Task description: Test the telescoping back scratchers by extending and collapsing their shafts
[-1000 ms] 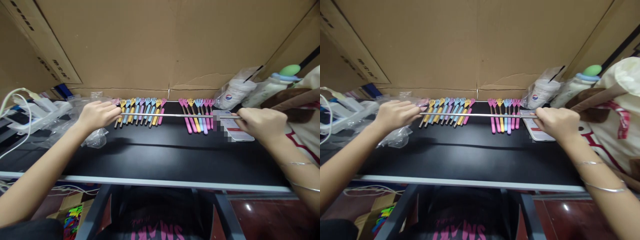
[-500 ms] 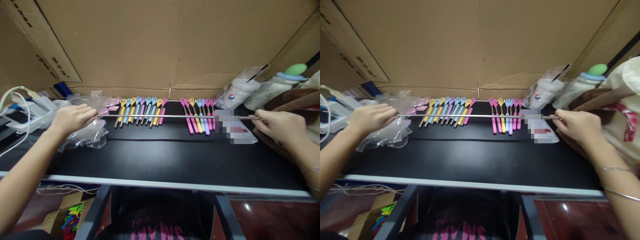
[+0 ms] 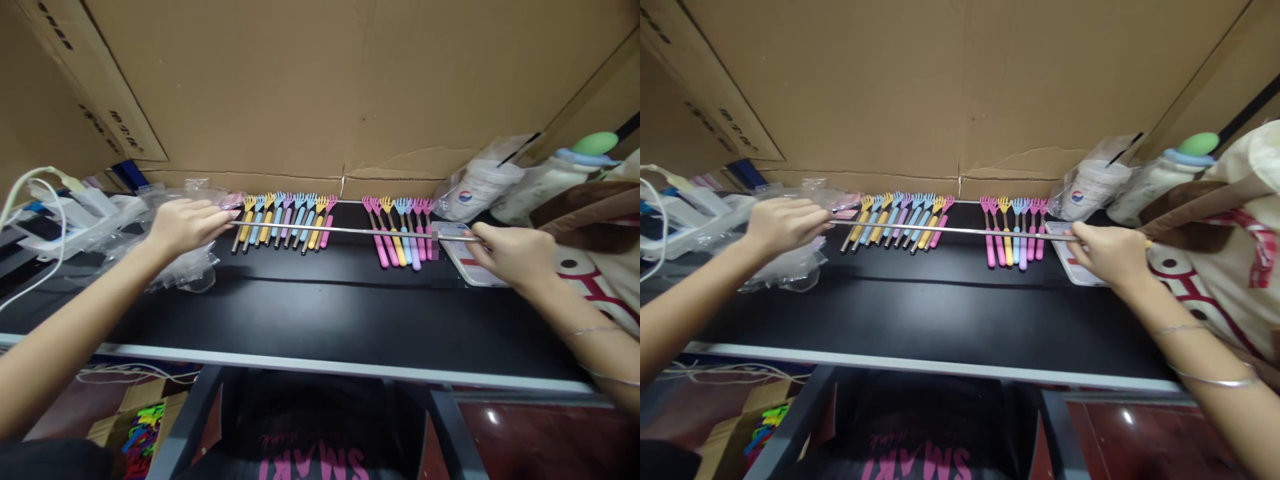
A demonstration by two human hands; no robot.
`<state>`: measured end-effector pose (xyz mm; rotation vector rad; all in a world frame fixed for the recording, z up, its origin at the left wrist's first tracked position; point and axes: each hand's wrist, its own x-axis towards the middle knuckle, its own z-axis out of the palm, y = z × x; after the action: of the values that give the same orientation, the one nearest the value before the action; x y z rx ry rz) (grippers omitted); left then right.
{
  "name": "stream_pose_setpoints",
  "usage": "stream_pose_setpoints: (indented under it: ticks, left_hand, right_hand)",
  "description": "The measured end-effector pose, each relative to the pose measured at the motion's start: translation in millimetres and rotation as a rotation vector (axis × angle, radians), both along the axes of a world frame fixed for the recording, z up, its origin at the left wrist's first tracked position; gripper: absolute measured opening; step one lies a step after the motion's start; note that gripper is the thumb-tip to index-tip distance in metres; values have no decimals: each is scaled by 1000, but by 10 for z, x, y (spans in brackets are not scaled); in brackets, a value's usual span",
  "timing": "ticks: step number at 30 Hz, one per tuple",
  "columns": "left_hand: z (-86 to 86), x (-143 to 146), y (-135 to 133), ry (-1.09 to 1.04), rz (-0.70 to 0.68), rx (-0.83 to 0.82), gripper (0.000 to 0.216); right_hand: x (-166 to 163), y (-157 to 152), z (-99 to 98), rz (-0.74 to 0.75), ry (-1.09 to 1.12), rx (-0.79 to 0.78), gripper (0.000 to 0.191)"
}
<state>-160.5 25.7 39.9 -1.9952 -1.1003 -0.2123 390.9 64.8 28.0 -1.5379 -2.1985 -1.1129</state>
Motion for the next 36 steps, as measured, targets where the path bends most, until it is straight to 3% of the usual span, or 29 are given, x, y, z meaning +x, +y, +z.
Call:
stream_pose_setpoints:
  ticks: [5,9,12,16,21,24,29,32,36]
  left_hand:
    - [1,838,54,-70,-181,-93,38]
    - [-13,1397,-92,-155,-277,-103,35]
    - [-21,1619,-238,-165,-308,-123,31]
    - [-4,1682,-341,-169,-308,-104,29]
    - [93,1590,-362,-135,-315,-38,34]
    - [157,1386,-344,-92,-245,-48,38]
    - [140,701,-254,-26,-57,-85,39]
    - [79,259,-230,58,-52,-88,37]
    - [30,-176,-259,41,57,-71,37]
  right_hand:
    - [-803,-174,99,68,4,-146,34]
    - [-1349,-421,139,127,-29,-236,33]
    - [-1552,-589,172,157,-54,-258,36]
    - [-1606,-715,222,131,-55,-250,41]
    - [-1544,-753,247,156,-34,-221,38]
    - [-1329,-681,240,128,-53,-187,35]
    - [-555,-380,191,-10,-108,-185,34]
    - [-84,-251,153,-90,-128,-257,30]
    - [317,-221,138,-214,-64,-304,23]
